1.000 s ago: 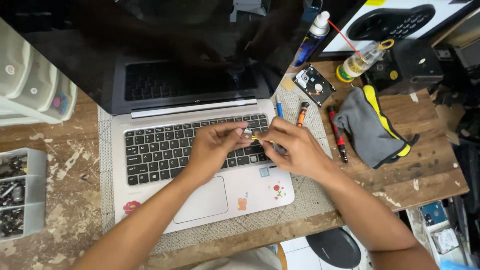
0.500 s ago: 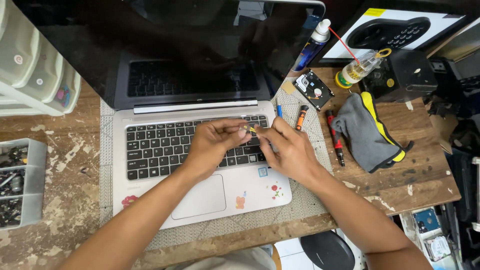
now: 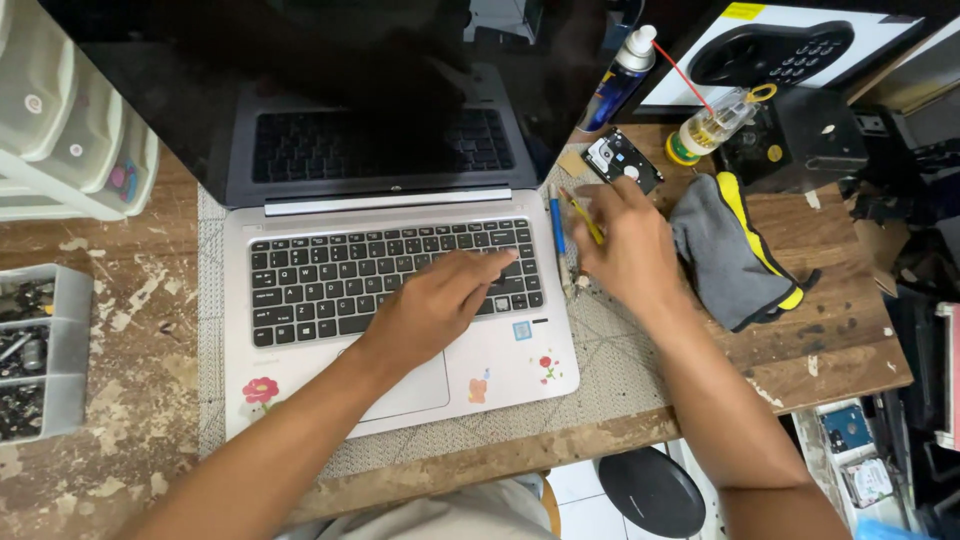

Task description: Repairing a laptop by disassembling internal components and cleaning the keyboard area using tools

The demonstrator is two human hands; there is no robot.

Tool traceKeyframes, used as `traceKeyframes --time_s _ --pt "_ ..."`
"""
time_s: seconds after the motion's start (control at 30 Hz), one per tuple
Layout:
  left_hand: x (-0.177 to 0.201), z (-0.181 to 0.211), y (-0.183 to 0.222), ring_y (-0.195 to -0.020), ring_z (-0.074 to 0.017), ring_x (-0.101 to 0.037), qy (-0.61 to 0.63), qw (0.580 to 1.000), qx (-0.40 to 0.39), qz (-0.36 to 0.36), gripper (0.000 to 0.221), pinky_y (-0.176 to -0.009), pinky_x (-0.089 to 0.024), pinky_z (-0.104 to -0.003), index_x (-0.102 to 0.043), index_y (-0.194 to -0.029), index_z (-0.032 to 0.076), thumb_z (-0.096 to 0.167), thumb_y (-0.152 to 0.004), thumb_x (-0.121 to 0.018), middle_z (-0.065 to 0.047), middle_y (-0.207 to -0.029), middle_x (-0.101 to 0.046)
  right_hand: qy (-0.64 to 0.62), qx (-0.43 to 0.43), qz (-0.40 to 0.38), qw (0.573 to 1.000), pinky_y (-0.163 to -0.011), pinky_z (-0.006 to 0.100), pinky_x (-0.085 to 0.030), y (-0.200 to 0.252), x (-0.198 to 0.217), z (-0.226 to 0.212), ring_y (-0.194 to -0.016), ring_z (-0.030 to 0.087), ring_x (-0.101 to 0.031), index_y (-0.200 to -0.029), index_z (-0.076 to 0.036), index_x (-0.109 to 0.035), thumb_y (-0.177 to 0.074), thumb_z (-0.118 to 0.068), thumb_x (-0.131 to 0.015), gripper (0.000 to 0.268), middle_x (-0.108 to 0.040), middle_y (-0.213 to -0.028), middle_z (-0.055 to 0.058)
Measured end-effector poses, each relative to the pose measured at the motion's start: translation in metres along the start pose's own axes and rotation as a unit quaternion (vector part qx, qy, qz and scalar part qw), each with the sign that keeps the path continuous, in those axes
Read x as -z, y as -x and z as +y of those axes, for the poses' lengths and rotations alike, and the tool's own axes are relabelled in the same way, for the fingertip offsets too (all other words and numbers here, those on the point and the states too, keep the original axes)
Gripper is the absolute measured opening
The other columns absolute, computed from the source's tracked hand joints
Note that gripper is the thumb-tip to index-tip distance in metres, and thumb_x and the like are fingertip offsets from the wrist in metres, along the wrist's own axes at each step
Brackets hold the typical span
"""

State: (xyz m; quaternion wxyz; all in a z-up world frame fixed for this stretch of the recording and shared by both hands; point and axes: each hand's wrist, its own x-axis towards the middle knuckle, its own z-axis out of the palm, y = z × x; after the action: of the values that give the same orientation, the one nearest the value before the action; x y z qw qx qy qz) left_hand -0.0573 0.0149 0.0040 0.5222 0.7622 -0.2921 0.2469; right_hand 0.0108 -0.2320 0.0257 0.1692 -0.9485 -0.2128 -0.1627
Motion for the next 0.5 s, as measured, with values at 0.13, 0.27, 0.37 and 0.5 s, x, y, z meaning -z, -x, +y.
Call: traceKeyframes --time_s 0.13,0.27,0.37,0.5 --pt "-0.008 -0.018 0.015 -0.093 -0.0251 -0.076 -0.086 0.992 -0.081 -0.039 0.036 -0.089 -0.064 -0.034 -0.07 -0.125 0.0 -0.011 -0.091 -0.067 -0.015 -0.098 -0.077 -0.276 0.117 -0.051 0.953 -0.07 0.045 -0.057 0.0 0.015 -0.047 -0.072 0.035 -0.069 -0.095 -0.001 -0.075 -0.089 -0.005 -0.067 0.011 -0.068 -0.078 0.017" --pt "-0.004 -0.011 0.009 -0.089 -0.0268 -0.076 -0.082 0.99 -0.098 -0.054 0.043 -0.087 -0.064 -0.036 -0.066 -0.132 0.0 -0.012 -0.091 -0.063 -0.015 -0.089 -0.074 -0.299 0.142 -0.107 0.938 -0.073 0.042 -0.057 0.004 0.004 -0.046 -0.069 0.03 -0.067 -0.098 -0.001 -0.073 -0.082 -0.007 -0.078 0.019 -0.068 -0.078 0.015" --pt "-0.007 -0.012 0.01 -0.084 -0.03 -0.075 -0.063 0.993 -0.096 -0.031 0.037 -0.079 -0.065 -0.039 -0.069 -0.125 -0.002 -0.014 -0.091 -0.062 -0.016 -0.086 -0.072 -0.32 0.172 -0.108 0.925 -0.073 0.048 -0.057 0.007 -0.006 -0.03 -0.077 0.037 -0.072 -0.1 -0.001 -0.072 -0.077 -0.002 -0.082 0.025 -0.071 -0.083 0.017" --pt "-0.005 -0.026 0.011 -0.083 -0.0256 -0.072 0.002 1.0 0.017 0.016 0.039 -0.074 -0.061 -0.036 -0.073 -0.12 0.007 -0.01 -0.086 -0.07 -0.006 -0.087 -0.066 -0.228 0.084 -0.049 0.969 -0.07 0.045 -0.056 -0.003 0.01 0.004 -0.069 0.033 -0.07 -0.098 0.0 -0.071 -0.081 0.0 -0.078 0.019 -0.069 -0.077 0.016"
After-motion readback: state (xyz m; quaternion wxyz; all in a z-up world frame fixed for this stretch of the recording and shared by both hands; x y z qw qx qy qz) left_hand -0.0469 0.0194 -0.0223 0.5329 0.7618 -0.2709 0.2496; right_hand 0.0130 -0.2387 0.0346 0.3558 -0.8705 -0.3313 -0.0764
